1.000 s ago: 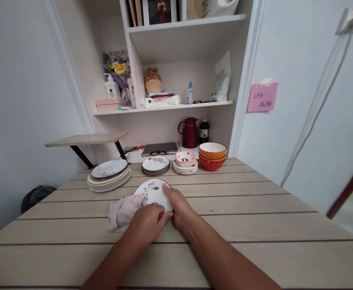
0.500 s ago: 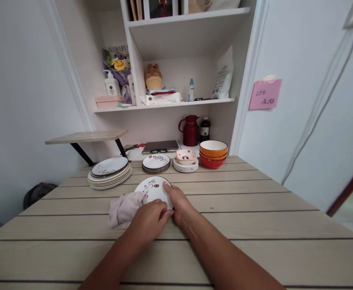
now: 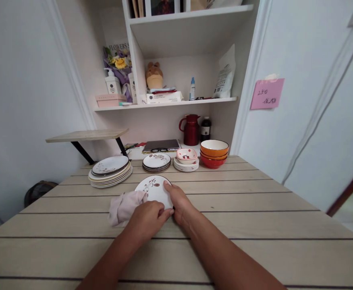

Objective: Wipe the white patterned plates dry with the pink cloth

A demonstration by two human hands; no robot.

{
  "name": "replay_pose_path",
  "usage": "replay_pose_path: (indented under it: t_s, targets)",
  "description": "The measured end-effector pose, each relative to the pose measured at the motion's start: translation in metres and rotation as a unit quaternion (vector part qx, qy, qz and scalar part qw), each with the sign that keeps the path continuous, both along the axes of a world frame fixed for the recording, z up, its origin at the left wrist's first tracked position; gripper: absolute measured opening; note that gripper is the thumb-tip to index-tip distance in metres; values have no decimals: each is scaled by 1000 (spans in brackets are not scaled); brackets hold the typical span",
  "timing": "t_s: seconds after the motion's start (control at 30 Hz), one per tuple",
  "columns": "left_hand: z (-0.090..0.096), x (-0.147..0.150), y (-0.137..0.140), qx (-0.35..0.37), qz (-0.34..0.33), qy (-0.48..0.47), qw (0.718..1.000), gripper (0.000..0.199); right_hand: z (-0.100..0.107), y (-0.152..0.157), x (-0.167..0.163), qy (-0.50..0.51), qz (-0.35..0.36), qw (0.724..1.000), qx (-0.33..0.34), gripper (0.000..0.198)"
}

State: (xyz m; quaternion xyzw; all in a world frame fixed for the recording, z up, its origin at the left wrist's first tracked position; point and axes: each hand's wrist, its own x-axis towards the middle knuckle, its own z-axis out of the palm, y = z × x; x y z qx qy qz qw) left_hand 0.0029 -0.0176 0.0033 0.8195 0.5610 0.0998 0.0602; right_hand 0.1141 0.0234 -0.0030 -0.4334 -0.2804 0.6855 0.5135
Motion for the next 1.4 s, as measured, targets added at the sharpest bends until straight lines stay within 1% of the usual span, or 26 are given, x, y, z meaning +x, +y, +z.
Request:
replay_pose_path:
  t_s: [0.2, 0.4, 0.47, 0.53, 0.63, 0.7, 0.77, 0.83, 0.87, 0.97, 1.03, 1.1, 1.13, 1.2, 1.27, 1.33, 1.4]
  targets:
    - [0, -1, 1, 30, -74, 21, 997, 48, 2, -1, 0, -16, -8, 1000, -5, 26]
    - [1, -1, 0, 70, -125, 0, 990, 33, -1, 1, 1, -8, 4, 1000, -9, 31]
    - [4, -2, 1, 98, -107, -30, 989, 29, -2, 1, 1, 1, 6, 1000, -11, 32]
    - [9, -6, 4, 139, -41, -76, 987, 29, -3, 1, 1, 4, 5, 1000, -7, 32]
    - [15, -17, 8, 182, 79, -146, 969, 31, -5, 3, 1, -1, -1, 1000, 4, 34]
    - [16, -28, 8, 184, 110, -171, 962, 31, -6, 5, 1, 3, 6, 1000, 11, 35]
    - [15, -40, 5, 176, 107, -170, 964, 27, -8, 7, 1, 9, 11, 1000, 9, 35]
    - [13, -53, 1, 152, 90, -120, 977, 22, -8, 9, 2, 12, 9, 1000, 6, 35]
    - [13, -59, -2, 138, 88, -88, 983, 24, -8, 9, 2, 13, 8, 1000, 5, 35]
    - [10, -75, -9, 114, 88, -32, 989, 44, -8, 8, 3, 17, 11, 1000, 11, 38]
    - [7, -83, -11, 99, 99, -20, 990, 49, -7, 7, 3, 16, 12, 1000, 13, 38]
    - [1, -88, -9, 66, 89, -23, 994, 52, -5, 6, 2, 10, 9, 1000, 9, 36]
    - [-2, -90, -6, 50, 83, -31, 995, 53, -4, 5, 1, 4, 2, 1000, 1, 36]
    - [-10, -92, 0, 58, 64, -70, 994, 49, -4, 5, 1, -6, -15, 1000, -19, 35]
    - [-15, -92, 5, 89, 57, -154, 982, 42, -4, 5, 1, -6, -23, 999, -30, 36]
    - [-15, -86, 8, 128, 51, -225, 965, 38, -6, 5, 2, 4, -17, 1000, -20, 38]
    - [-10, -75, 7, 157, 31, -255, 954, 39, -8, 7, 2, 16, -3, 1000, -7, 40]
